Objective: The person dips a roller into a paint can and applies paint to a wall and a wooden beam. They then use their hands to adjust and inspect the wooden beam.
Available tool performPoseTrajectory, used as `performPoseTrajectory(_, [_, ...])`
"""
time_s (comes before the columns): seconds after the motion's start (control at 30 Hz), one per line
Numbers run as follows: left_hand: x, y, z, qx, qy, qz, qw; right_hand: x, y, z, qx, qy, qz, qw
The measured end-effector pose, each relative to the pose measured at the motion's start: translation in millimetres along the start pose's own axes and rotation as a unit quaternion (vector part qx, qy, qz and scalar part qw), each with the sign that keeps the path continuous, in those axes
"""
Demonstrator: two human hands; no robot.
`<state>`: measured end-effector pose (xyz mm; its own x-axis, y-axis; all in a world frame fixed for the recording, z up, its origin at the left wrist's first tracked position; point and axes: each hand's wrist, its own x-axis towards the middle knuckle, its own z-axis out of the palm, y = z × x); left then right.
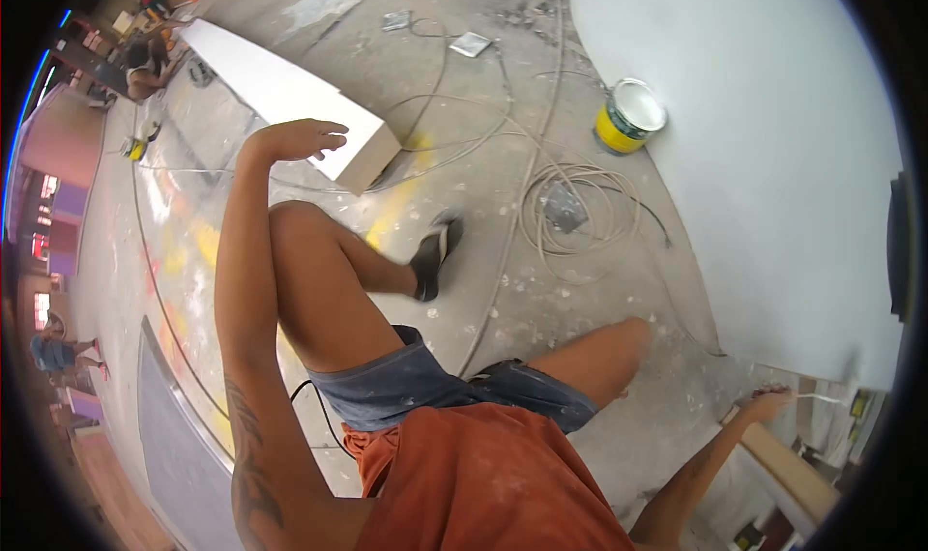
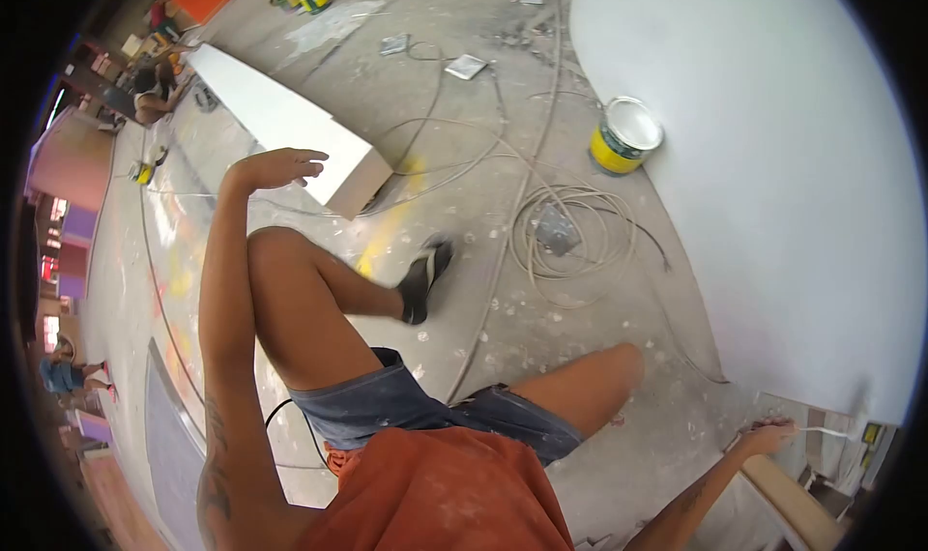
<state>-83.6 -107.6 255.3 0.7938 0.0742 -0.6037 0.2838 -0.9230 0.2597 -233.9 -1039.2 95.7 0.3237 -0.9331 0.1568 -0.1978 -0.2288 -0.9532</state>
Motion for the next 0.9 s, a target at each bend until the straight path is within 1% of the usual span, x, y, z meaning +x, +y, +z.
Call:
performPoseTrajectory(0.03, [-8,-3,-2,-0.015,-0.004,-0.022,1.0,-28,-36,18,0.118,-0.011,0.023,0.993])
performPoseTrajectory(0.07, [11,-36,-3,-0.014,-0.007,-0.028,0.999,-62,-64,33,0.229,-0.017,0.046,0.972])
performPoseTrajectory(0.1, [53,-86,6,0.108,0.022,0.119,0.987,-95,-78,49,0.238,-0.063,0.059,0.967])
performPoseTrajectory(0.13, [86,-122,20,0.228,0.053,0.266,0.935,-131,-89,65,0.252,-0.106,0.071,0.959])
performPoseTrajectory(0.17, [100,-124,42,0.056,0.117,0.133,0.983,-177,-97,85,0.244,-0.128,0.097,0.956])
performPoseTrajectory(0.2, [94,-93,58,-0.021,0.193,0.025,0.981,-220,-96,107,0.235,-0.15,0.123,0.952])
performPoseTrajectory(0.23, [123,-113,84,-0.092,0.246,-0.02,0.965,-257,-79,125,0.239,-0.221,0.269,0.906])
performPoseTrajectory(0.27, [154,-141,116,-0.05,0.33,0.006,0.943,-295,-54,154,0.199,-0.212,0.418,0.861])
performPoseTrajectory(0.3, [160,-144,141,-0.015,0.33,-0.043,0.943,-363,-82,173,0.004,-0.306,0.399,0.864])
performPoseTrajectory(0.33, [190,-178,177,0.073,0.34,-0.049,0.936,-426,-72,195,0.139,-0.391,0.412,0.811])
performPoseTrajectory(0.37, [206,-194,197,0.056,0.318,-0.06,0.944,-480,-31,220,0.16,-0.459,0.474,0.734])
performPoseTrajectory(0.4, [193,-177,196,0.047,0.343,-0.075,0.935,-538,-53,236,0.162,-0.494,0.545,0.658])
performPoseTrajectory(0.43, [178,-161,188,0.037,0.363,-0.089,0.927,-595,-47,249,0.12,-0.531,0.56,0.625])
performPoseTrajectory(0.47, [181,-162,174,0.046,0.357,-0.078,0.93,-643,-48,258,0.102,-0.574,0.577,0.572])
performPoseTrajectory(0.53, [201,-171,145,0.104,0.331,-0.108,0.932,-732,-30,271,0.043,-0.61,0.565,0.554])
performPoseTrajectory(0.57, [217,-175,129,0.114,0.325,-0.095,0.934,-761,-31,279,0.052,-0.598,0.573,0.558])
performPoseTrajectory(0.63, [240,-191,110,0.095,0.305,-0.107,0.942,-815,-30,278,0.053,-0.661,0.464,0.587])
performPoseTrajectory(0.67, [247,-196,109,0.103,0.293,-0.107,0.944,-837,-27,279,0.051,-0.655,0.476,0.585])
performPoseTrajectory(0.73, [263,-197,114,0.061,0.409,-0.056,0.909,-871,-20,282,0.096,-0.667,0.432,0.6])
performPoseTrajectory(0.77, [267,-198,114,0.07,0.396,-0.055,0.914,-884,-13,283,0.095,-0.659,0.446,0.598])
performPoseTrajectory(0.83, [265,-200,116,0.047,0.426,-0.031,0.903,-913,-5,277,0.11,-0.665,0.403,0.619])
performPoseTrajectory(0.87, [266,-201,116,0.051,0.436,-0.028,0.898,-923,-2,279,0.109,-0.659,0.415,0.618])
performPoseTrajectory(0.9, [268,-201,116,0.058,0.429,-0.024,0.901,-930,-1,289,0.111,-0.652,0.396,0.637])
